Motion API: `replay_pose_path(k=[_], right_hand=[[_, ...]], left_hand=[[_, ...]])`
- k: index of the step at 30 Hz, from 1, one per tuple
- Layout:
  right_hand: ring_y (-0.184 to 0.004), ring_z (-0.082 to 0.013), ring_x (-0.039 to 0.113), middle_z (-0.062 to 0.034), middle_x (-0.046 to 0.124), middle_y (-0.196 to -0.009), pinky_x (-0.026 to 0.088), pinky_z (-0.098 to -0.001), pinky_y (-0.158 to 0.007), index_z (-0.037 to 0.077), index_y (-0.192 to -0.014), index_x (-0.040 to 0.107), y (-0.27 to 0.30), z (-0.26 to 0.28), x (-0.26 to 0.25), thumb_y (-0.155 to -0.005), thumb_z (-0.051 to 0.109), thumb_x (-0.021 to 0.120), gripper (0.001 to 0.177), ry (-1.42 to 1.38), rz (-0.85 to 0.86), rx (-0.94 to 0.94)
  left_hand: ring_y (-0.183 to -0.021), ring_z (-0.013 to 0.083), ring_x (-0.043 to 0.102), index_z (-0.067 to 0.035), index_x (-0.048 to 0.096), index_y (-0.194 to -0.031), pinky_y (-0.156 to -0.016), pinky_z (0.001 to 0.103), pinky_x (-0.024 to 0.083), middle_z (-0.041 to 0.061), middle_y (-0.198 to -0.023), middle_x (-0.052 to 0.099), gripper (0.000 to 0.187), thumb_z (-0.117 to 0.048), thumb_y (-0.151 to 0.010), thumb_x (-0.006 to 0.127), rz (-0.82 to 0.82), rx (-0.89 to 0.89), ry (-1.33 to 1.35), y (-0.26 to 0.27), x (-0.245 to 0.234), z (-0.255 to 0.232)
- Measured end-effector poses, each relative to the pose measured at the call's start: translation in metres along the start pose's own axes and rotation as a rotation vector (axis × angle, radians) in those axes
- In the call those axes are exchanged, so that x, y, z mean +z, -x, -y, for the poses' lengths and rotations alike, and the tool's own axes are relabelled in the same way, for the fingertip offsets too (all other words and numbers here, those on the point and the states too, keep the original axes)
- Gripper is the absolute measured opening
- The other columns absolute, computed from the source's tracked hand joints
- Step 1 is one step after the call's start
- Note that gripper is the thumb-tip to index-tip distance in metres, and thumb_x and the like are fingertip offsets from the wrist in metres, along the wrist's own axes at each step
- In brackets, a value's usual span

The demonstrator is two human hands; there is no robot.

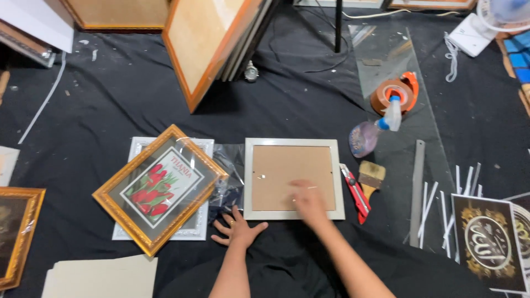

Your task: Cleaning the glass of a picture frame and trimming excess film or backing using a utility knife.

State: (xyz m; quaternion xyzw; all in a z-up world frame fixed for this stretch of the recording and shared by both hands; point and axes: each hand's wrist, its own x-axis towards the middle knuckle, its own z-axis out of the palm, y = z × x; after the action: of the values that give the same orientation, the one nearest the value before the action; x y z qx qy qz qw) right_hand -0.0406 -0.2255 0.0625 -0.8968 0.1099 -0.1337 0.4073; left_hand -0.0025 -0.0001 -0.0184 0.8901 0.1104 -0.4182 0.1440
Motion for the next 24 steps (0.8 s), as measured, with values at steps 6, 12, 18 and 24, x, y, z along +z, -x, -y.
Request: replay_pose_path(k=[6, 12, 18, 24], right_hand=[[-0.087, -0.0375, 0.063, -0.0189, 0.067, -0.101, 0.05, -0.046, -0.08, 0.003, -0.104, 0.072, 0.037, -0.124, -0.119, -0.096, 0.015, 0.059, 0.02, 0.369, -0.343, 0.466], [-0.101, -0.0441, 0.063, -0.0227, 0.066, -0.121, 0.051, -0.049, -0.089, 0.001, -0.128, 0.065, 0.035, -0.15, -0.099, -0.089, 0.028, 0.071, 0.048, 0.424, -0.213, 0.354], [-0.1, -0.0388, 0.063, -0.0186, 0.065, -0.111, 0.052, -0.0451, -0.085, 0.004, -0.105, 0.069, 0.034, -0.19, -0.086, -0.087, 0.024, 0.07, 0.027, 0.413, -0.107, 0.52], [-0.097, -0.0264, 0.062, -0.0156, 0.062, -0.109, 0.05, -0.0383, -0.086, 0.008, -0.145, 0.049, 0.03, -0.123, -0.114, -0.103, 0.019, 0.056, 0.044, -0.962, -0.118, 0.838]], left_hand=[[-0.152, 0.0501, -0.016, -0.029, 0.002, -0.163, -0.11, 0.074, -0.007, 0.017, -0.171, -0.006, 0.133, -0.077, -0.069, 0.082, -0.021, -0.011, 0.0, -0.002, 0.001, 0.001], [-0.153, 0.0491, -0.017, -0.029, -0.001, -0.163, -0.112, 0.073, -0.007, 0.017, -0.171, -0.004, 0.135, -0.078, -0.068, 0.081, -0.016, -0.022, -0.005, -0.005, 0.002, 0.002], [-0.153, 0.0493, -0.018, -0.029, -0.001, -0.163, -0.112, 0.074, -0.006, 0.016, -0.171, -0.006, 0.134, -0.077, -0.069, 0.082, -0.015, -0.025, -0.009, -0.007, 0.003, 0.002], [-0.153, 0.0493, -0.019, -0.028, -0.002, -0.163, -0.111, 0.074, -0.007, 0.019, -0.171, -0.005, 0.136, -0.077, -0.068, 0.082, -0.016, -0.014, 0.003, -0.009, 0.006, 0.003]])
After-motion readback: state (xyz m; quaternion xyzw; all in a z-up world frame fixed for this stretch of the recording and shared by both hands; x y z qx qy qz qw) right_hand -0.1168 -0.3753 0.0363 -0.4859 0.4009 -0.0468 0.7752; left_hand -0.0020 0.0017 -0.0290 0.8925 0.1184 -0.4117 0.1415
